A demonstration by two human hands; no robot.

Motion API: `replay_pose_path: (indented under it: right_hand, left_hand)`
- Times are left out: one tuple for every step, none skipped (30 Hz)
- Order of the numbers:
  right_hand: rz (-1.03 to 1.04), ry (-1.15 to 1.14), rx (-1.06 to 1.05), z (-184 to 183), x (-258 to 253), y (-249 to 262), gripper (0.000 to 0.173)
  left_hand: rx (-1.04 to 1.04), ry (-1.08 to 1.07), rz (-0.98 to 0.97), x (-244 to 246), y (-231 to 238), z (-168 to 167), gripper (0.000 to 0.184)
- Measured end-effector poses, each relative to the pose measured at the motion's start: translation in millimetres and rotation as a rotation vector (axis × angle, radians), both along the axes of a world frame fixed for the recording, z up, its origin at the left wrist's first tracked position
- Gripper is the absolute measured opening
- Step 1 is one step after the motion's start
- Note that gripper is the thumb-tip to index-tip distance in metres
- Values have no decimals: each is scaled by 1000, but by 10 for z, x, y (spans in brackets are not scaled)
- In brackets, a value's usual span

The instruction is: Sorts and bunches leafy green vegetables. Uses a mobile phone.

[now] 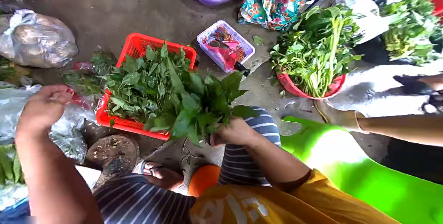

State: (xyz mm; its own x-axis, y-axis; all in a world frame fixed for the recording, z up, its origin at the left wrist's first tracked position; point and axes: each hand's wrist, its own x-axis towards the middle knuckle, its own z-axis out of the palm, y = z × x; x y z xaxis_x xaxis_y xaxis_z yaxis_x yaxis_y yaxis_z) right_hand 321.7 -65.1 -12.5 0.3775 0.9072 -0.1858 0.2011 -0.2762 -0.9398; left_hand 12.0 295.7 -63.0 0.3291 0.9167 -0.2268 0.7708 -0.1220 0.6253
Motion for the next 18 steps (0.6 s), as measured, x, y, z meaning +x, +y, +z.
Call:
replay_pose_path:
  right_hand:
    - [-7,-11,103,-58,30,-54,21]
    - [-64,-35,268,-149,102,-95,20]
    - [-170,-49,391,-244,223,-115,22]
    - [-337,25,463,-285,358,-117,19]
    - [-493,191,545,-280,509,-110,13]
    - [-606,357,626,-243,660,-119,7]
    - [-683,470,677,-205,795,-150,6]
    - [-751,555,722,-184,897,-186,13]
    - [-810,624,754,-192,966,-224,18]
    - [-853,675,766,-219,1006,-256,20]
    - [-874,707,762,-245,1029,-280,21]
    - [-884,728,747,-261,1043,-297,21]
    - [-884,729,732,-266,1053,-313,20]
    - [-877,711,722,-264,1061,-328,18]
    - [-870,681,719,-259,1067,-338,18]
    - [-867,654,716,-254,1066,-347,18]
    - [-872,632,709,-252,1059,-357,18]
    - [-879,618,704,-252,1054,-367,17]
  left_hand:
    - [15,24,-20,122,-175,180,40]
    - [36,42,-52,244,-331,330,38]
    - [59,46,-100,373,-457,426,36]
    - [83,36,-150,532,-578,496,34]
    - [121,14,-211,717,-698,557,33]
    - [163,-24,-287,929,-822,609,32]
    - [206,-70,-375,1179,-947,652,30]
    - [238,-112,-474,1464,-1066,675,28]
    - [256,-144,-583,1767,-1172,659,26]
    - [264,-170,-698,2082,-1266,602,23]
    - [258,-195,-812,2409,-1351,512,23]
    - [246,-224,-919,2735,-1426,377,24]
    - [223,-256,-1017,3055,-1498,209,26]
    - [191,-269,-1101,3356,-1579,40,26]
    - [164,-244,-1166,3637,-1654,-117,26]
    - [164,-182,-1211,3886,-1709,-273,24]
    - [195,-74,-1237,4092,-1742,-423,21]
    - [264,46,-1241,4255,-1751,-571,21]
